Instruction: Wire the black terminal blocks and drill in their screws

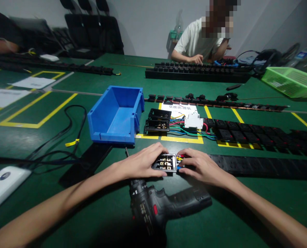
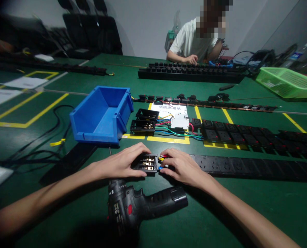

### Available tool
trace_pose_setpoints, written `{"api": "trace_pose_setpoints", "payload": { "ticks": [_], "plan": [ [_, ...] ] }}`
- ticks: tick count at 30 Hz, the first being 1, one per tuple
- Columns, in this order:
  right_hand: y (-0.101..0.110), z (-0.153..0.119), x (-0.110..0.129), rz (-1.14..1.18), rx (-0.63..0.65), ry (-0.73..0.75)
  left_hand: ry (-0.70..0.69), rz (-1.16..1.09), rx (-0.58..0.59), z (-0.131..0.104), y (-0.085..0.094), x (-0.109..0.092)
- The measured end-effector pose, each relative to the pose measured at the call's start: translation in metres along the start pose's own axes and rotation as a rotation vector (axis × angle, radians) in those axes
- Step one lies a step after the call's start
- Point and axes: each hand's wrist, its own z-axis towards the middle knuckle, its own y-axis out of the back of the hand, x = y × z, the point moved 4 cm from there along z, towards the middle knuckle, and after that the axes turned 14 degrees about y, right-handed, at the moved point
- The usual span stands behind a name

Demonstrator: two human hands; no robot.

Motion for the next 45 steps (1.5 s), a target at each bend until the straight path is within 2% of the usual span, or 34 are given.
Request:
{"api": "trace_pose_setpoints", "payload": {
  "ticks": [13,19,30,45],
  "plan": [
    [-0.0047,0.0008,-0.0028,-0.077,0.036,-0.092,0.013,0.014,0.007,-0.0005,-0.0009,-0.0024],
    [-0.0035,0.0008,-0.0034,-0.064,0.017,-0.104,-0.051,0.014,0.027,-0.0006,-0.0025,-0.0053],
    [-0.0030,0.0008,-0.0036,-0.022,0.021,-0.090,-0.117,-0.044,0.045,0.0006,-0.0046,-0.0035],
    [-0.0004,-0.0014,-0.0036,-0.004,0.063,-0.036,-0.118,0.007,-0.016,0.0012,-0.0083,0.0010]
  ]
}}
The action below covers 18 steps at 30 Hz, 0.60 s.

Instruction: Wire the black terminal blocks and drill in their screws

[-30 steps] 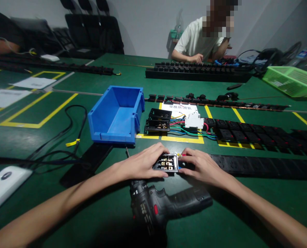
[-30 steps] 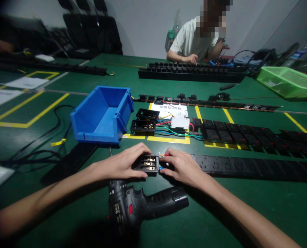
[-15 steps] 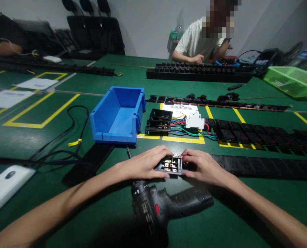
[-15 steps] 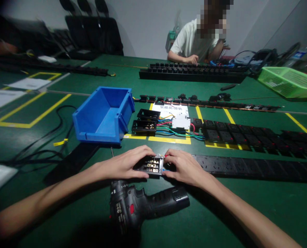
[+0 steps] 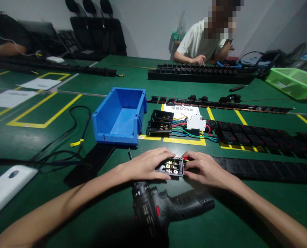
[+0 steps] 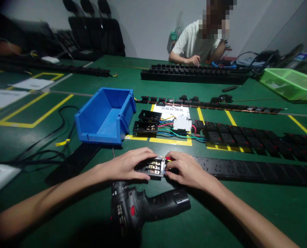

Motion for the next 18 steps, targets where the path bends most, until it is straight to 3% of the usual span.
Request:
{"api": "trace_pose_setpoints", "payload": {
  "ticks": [9,18],
  "plan": [
    [0.0014,-0.0006,-0.0005,0.004,-0.015,-0.005,0.004,0.049,-0.030,-0.0005,-0.0011,-0.0016],
    [0.0032,-0.0015,-0.0011,0.021,-0.050,0.017,0.040,0.009,0.017,-0.0015,0.0015,-0.0012]
  ]
}}
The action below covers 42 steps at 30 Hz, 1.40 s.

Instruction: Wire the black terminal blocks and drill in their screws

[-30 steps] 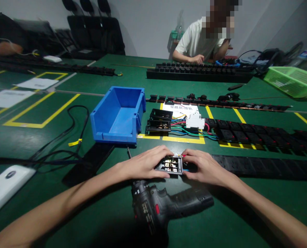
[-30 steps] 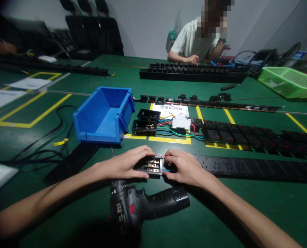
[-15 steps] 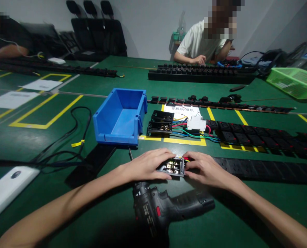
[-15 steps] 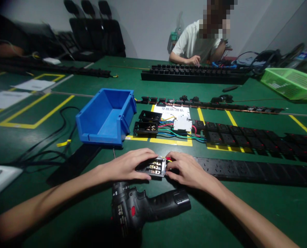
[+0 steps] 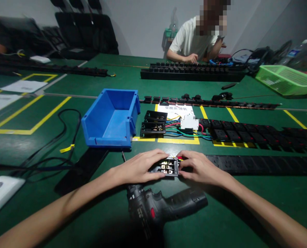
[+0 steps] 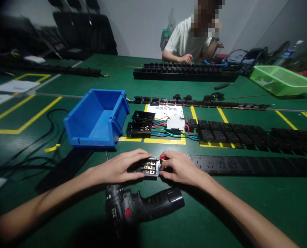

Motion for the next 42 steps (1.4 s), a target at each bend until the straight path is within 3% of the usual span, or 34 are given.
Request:
{"api": "trace_pose_setpoints", "payload": {
  "ticks": [14,22,30,34,38,40,42],
  "plan": [
    [0.000,0.001,0.000,0.017,0.017,-0.004,0.030,-0.122,-0.053,0.002,0.002,0.005],
    [0.007,0.003,0.002,0.122,-0.151,0.009,0.202,-0.366,-0.339,0.007,0.015,0.025],
    [0.010,0.003,-0.002,0.236,-0.260,0.007,0.195,-0.370,-0.402,0.003,0.022,0.017],
    [0.017,0.001,-0.001,0.200,-0.381,-0.004,0.213,-0.375,-0.401,0.001,0.026,0.016],
    [0.025,0.001,0.029,0.078,-0.394,0.092,0.214,-0.360,-0.402,0.000,0.029,0.014],
    [0.023,0.003,0.055,0.041,-0.284,0.169,0.199,-0.364,-0.401,-0.001,0.030,0.014],
    [0.011,0.004,0.081,0.041,-0.080,0.235,0.193,-0.380,-0.399,-0.001,0.029,0.014]
  ]
}}
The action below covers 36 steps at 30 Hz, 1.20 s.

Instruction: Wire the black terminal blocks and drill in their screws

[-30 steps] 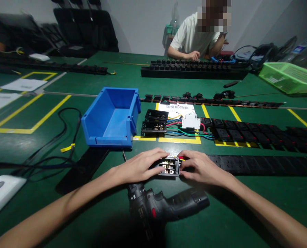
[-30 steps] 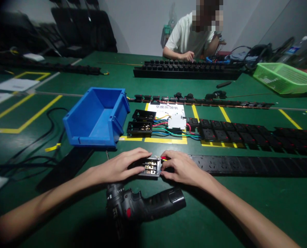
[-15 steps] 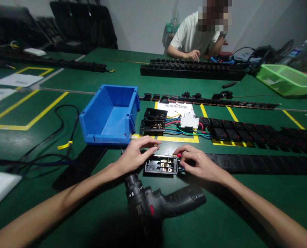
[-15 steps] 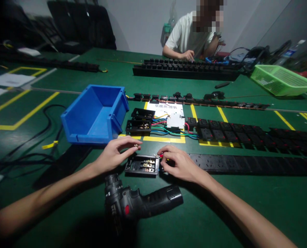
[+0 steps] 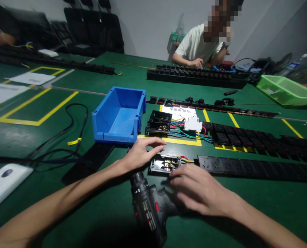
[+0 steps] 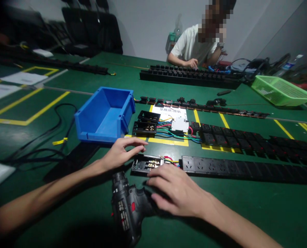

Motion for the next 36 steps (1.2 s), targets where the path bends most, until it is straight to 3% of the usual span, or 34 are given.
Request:
{"api": "trace_pose_setpoints", "payload": {
  "ticks": [2,5,11,16,27,36],
  "plan": [
    [-0.017,0.003,0.019,0.011,0.188,0.030,0.002,-0.022,0.005,0.000,-0.001,0.001],
    [-0.037,0.005,0.032,-0.116,0.288,0.053,-0.004,-0.060,0.013,-0.001,-0.002,0.001],
    [-0.056,0.001,0.033,-0.414,0.263,0.158,0.005,-0.096,0.038,-0.002,-0.003,0.000],
    [-0.061,-0.002,0.035,-0.441,0.195,0.175,-0.009,-0.047,0.029,-0.003,-0.003,-0.001],
    [-0.063,-0.003,0.037,-0.477,0.171,0.173,-0.025,0.029,0.018,-0.002,-0.002,-0.003],
    [-0.079,0.017,0.039,-0.519,0.208,-0.012,-0.056,0.016,0.043,0.000,-0.003,-0.001]
  ]
}}
